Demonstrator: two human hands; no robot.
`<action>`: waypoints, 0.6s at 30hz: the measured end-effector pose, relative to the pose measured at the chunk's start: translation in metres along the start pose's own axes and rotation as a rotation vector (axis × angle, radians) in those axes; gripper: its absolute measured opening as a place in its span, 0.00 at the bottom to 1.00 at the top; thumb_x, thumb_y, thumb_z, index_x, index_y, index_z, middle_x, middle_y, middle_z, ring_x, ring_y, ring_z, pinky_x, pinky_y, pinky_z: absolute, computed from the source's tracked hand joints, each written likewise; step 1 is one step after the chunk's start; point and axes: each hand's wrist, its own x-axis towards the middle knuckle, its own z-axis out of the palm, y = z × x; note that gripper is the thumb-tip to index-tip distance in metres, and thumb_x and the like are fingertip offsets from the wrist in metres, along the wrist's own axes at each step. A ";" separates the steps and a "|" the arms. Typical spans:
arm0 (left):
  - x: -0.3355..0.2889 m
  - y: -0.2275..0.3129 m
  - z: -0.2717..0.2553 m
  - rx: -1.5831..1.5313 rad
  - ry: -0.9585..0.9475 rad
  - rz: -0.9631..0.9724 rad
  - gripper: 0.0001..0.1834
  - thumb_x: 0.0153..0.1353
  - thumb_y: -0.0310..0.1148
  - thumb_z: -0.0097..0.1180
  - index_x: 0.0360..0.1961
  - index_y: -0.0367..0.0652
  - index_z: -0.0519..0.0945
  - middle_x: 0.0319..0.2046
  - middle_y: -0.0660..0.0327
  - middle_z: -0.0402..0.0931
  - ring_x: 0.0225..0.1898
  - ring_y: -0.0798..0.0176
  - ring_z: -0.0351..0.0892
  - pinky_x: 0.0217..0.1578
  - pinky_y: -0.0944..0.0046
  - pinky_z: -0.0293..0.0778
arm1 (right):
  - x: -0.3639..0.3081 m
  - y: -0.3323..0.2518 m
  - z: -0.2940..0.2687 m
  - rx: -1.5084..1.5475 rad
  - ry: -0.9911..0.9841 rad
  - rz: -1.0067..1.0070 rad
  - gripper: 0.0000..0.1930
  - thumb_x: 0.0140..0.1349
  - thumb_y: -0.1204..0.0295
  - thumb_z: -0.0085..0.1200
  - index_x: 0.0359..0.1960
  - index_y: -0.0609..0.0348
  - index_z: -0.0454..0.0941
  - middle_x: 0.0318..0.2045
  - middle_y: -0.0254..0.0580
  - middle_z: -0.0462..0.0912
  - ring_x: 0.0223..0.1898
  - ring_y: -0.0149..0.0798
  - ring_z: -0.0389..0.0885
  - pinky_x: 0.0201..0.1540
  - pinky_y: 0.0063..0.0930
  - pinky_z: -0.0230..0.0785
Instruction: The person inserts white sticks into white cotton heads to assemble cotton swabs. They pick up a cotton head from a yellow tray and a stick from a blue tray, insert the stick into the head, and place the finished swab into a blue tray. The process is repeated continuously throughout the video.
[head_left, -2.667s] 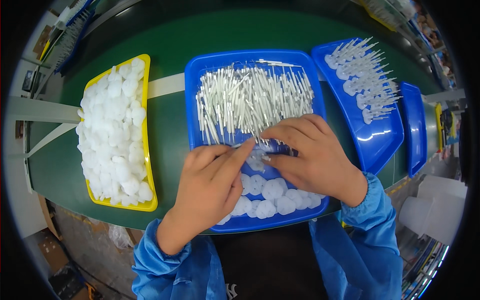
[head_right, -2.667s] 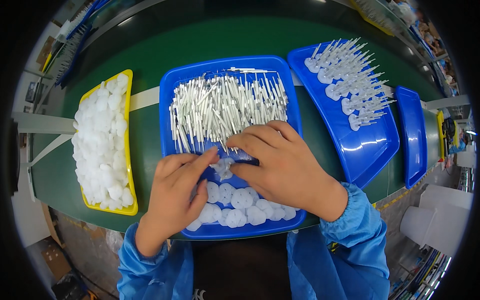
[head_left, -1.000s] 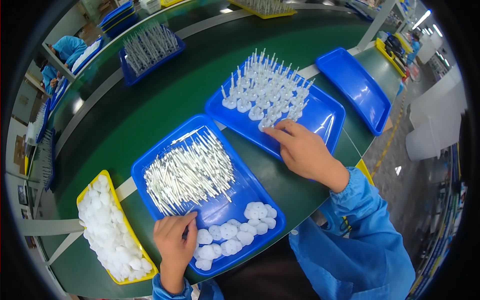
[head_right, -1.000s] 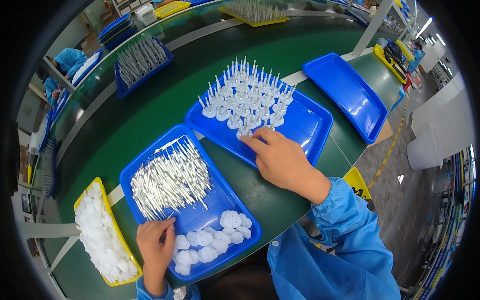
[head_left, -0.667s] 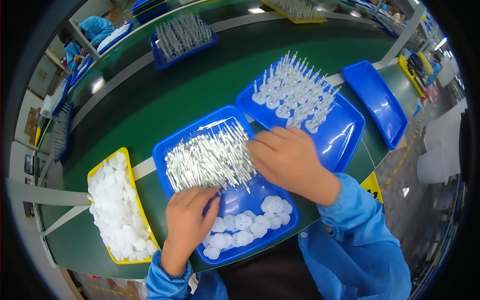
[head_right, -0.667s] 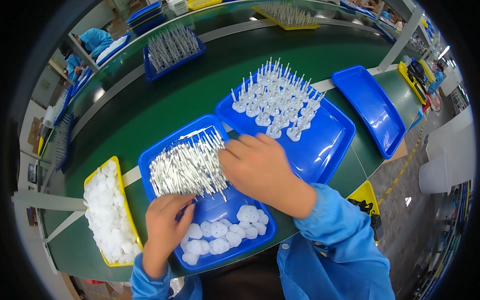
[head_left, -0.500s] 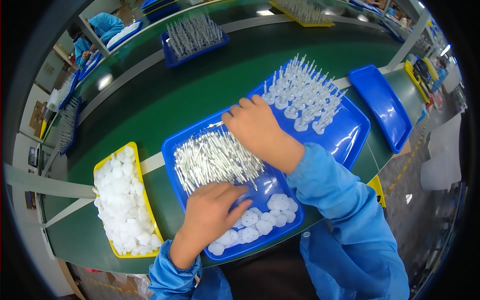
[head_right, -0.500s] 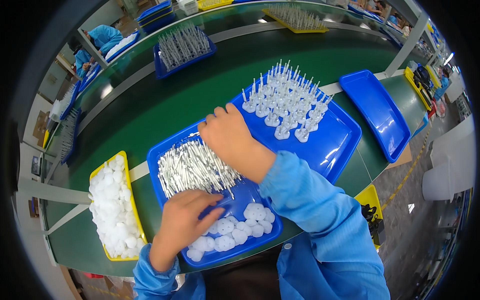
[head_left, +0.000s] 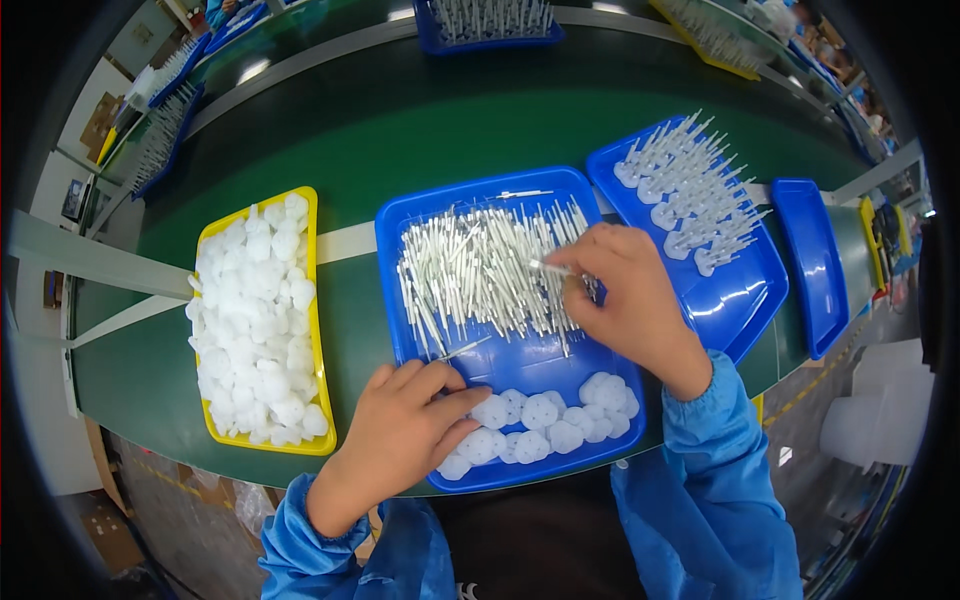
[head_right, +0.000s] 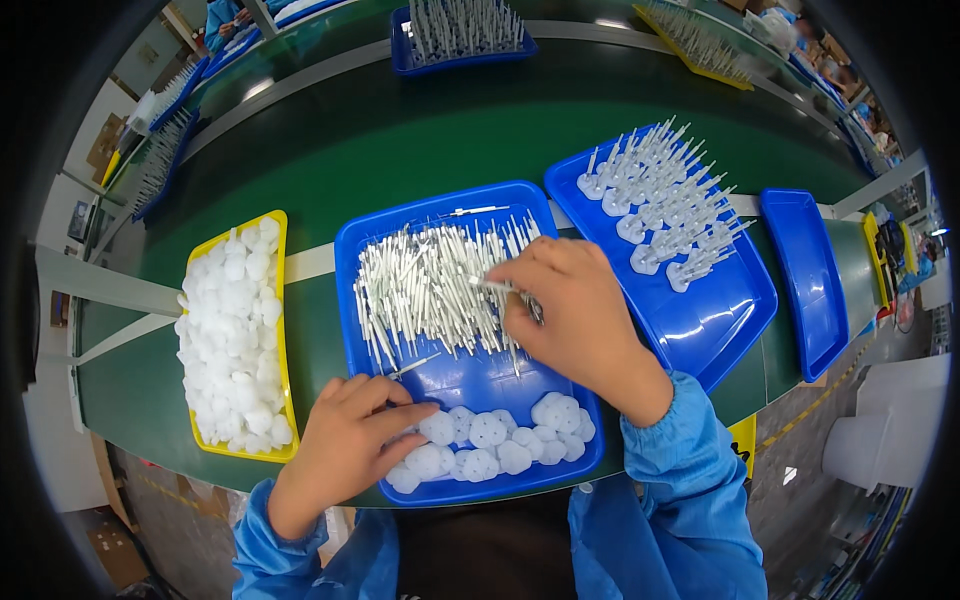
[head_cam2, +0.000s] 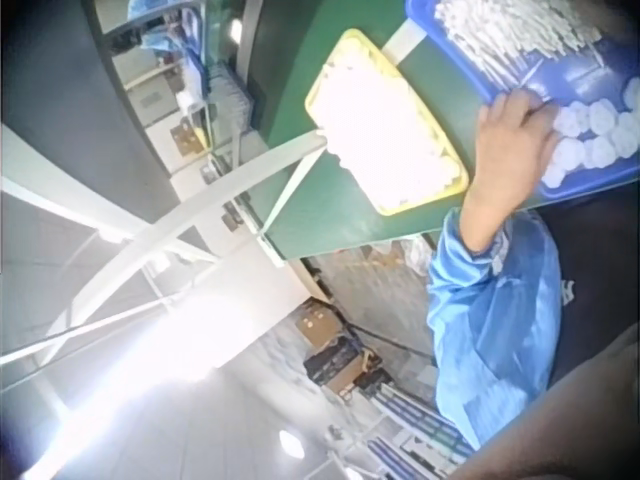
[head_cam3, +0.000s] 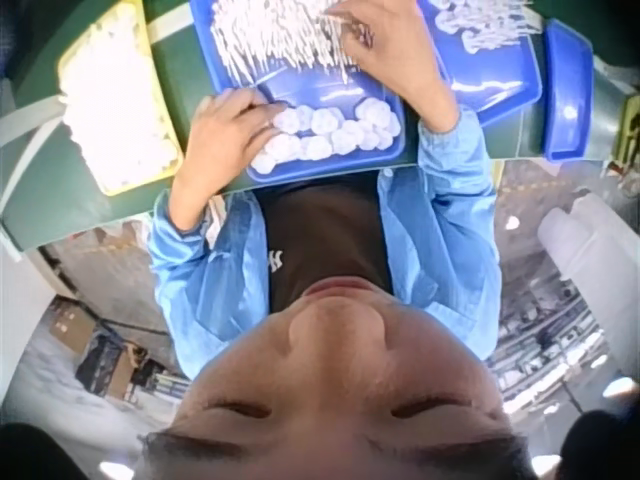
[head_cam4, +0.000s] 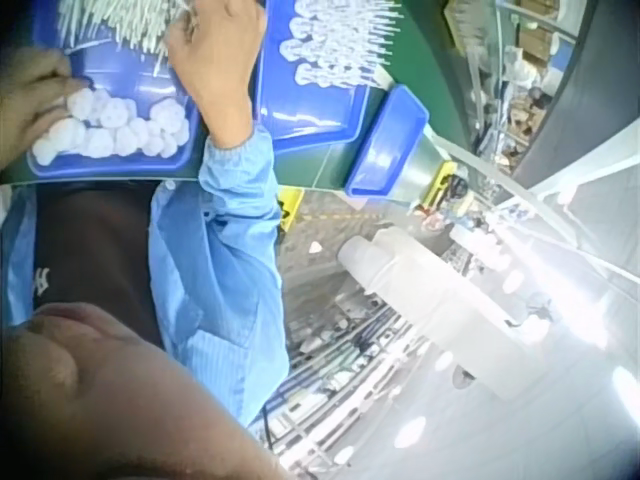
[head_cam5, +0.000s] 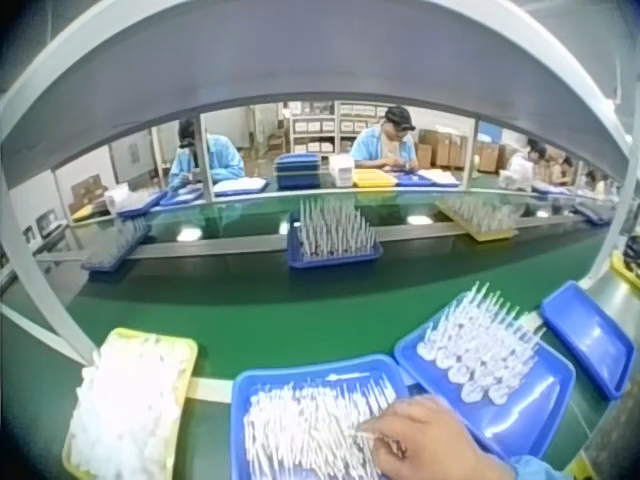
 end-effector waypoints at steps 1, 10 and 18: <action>0.004 0.003 -0.002 -0.035 -0.006 -0.005 0.19 0.61 0.38 0.77 0.55 0.53 0.93 0.44 0.68 0.81 0.46 0.60 0.80 0.48 0.56 0.69 | -0.003 -0.001 -0.001 0.073 -0.028 0.014 0.12 0.57 0.79 0.68 0.43 0.53 0.92 0.37 0.37 0.86 0.40 0.46 0.85 0.49 0.43 0.74; 0.012 -0.002 0.015 -0.180 0.040 0.005 0.13 0.61 0.37 0.79 0.47 0.54 0.93 0.46 0.69 0.84 0.46 0.58 0.81 0.49 0.56 0.71 | -0.019 -0.002 0.005 0.090 0.014 0.039 0.08 0.62 0.72 0.75 0.43 0.48 0.94 0.32 0.29 0.92 0.33 0.33 0.88 0.54 0.36 0.69; 0.022 0.006 0.008 -0.170 -0.066 0.033 0.17 0.60 0.38 0.80 0.52 0.55 0.93 0.44 0.68 0.85 0.47 0.57 0.85 0.51 0.56 0.74 | -0.012 -0.002 0.002 0.239 -0.011 0.102 0.10 0.63 0.71 0.76 0.45 0.50 0.94 0.31 0.31 0.93 0.31 0.29 0.88 0.56 0.33 0.69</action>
